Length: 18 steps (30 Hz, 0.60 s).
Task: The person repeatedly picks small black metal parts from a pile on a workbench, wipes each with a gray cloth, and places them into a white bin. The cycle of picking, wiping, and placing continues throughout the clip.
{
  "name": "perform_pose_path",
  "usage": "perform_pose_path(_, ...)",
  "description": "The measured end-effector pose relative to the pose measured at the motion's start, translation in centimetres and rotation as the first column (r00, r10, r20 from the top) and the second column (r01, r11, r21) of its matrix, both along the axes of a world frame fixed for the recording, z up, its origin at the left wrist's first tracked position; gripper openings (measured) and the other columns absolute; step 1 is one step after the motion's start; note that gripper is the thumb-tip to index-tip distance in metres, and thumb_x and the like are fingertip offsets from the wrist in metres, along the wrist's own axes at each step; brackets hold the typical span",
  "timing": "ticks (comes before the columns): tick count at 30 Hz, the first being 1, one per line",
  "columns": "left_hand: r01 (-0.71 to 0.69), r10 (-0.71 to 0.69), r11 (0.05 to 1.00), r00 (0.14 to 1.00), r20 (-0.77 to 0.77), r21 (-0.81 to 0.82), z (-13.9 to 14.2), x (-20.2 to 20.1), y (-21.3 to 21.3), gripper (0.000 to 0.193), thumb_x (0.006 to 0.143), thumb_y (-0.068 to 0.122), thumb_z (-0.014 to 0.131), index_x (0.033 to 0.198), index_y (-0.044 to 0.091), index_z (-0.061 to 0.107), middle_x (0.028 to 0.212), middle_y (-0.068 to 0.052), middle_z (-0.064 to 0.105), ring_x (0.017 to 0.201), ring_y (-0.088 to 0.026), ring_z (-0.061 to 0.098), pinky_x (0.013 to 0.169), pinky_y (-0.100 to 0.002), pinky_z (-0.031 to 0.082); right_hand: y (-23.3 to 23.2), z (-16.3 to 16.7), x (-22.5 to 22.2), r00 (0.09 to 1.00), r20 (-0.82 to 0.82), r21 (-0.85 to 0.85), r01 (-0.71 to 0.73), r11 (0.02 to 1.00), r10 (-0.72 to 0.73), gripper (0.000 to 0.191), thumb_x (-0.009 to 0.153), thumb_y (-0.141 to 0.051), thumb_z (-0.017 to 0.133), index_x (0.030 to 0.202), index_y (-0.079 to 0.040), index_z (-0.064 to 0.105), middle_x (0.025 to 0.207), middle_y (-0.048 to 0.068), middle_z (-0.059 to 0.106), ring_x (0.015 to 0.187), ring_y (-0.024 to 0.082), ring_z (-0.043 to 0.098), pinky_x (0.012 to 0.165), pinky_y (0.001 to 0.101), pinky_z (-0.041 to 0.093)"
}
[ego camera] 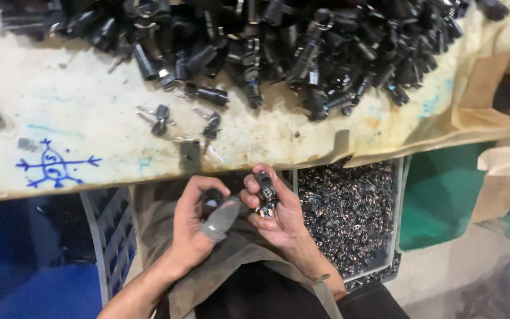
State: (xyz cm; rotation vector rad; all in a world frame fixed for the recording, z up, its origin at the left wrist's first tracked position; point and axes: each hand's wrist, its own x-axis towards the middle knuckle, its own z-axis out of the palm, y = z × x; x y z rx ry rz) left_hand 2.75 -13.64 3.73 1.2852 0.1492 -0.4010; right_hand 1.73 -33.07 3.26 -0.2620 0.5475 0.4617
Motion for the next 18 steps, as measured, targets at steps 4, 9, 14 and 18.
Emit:
perform_pose_path(4,-0.010,-0.050,0.982,0.950,0.308,0.189,-1.0,-0.1,0.4,0.028,0.087,0.013,0.071,0.111,0.005,0.057,0.072,0.002,0.059,0.060,-0.006,0.051,0.055,-0.024,0.042,0.9,0.4,0.7,0.974,0.219,-0.219,-0.015,0.976,0.064,0.027,0.113,-0.030,0.057,0.127,-0.007,0.052,0.112,0.015,0.056,0.080,0.016,0.055,0.044,0.0173,0.043)
perform_pose_path(9,-0.010,-0.045,0.975,0.969,0.242,0.224,-1.2,0.5,0.0,0.030,0.088,0.012,0.073,0.112,0.006,0.056,0.071,0.000,0.058,0.058,-0.006,0.051,0.053,-0.024,0.041,0.9,0.5,1.9,0.996,0.087,-0.009,0.014,1.000,-0.013,0.024,0.109,-0.028,0.058,0.119,-0.007,0.052,0.110,0.013,0.052,0.096,0.020,0.058,0.048,0.0216,0.049)
perform_pose_path(14,-0.135,0.111,0.910,0.990,-0.083,-0.392,-0.6,2.2,-0.9,0.017,0.106,0.013,0.063,0.117,0.005,0.053,0.091,-0.006,0.054,0.077,-0.011,0.048,0.067,-0.026,0.041,-0.3,0.6,2.9,0.995,0.097,0.195,0.012,0.981,-0.032,0.020,0.110,-0.021,0.056,0.124,-0.007,0.053,0.117,0.012,0.051,0.101,0.019,0.056,0.052,0.0192,0.051)
perform_pose_path(18,-0.301,0.069,0.610,0.942,-0.329,-0.733,-0.2,3.0,-1.7,0.022,0.115,0.029,0.043,0.121,0.008,0.046,0.089,-0.008,0.058,0.076,-0.017,0.056,0.071,-0.034,0.049,-1.1,1.6,3.5,0.988,0.137,0.266,0.036,0.963,-0.075,0.023,0.112,-0.021,0.053,0.127,-0.005,0.054,0.117,0.013,0.051,0.099,0.019,0.056,0.052,0.0201,0.051)
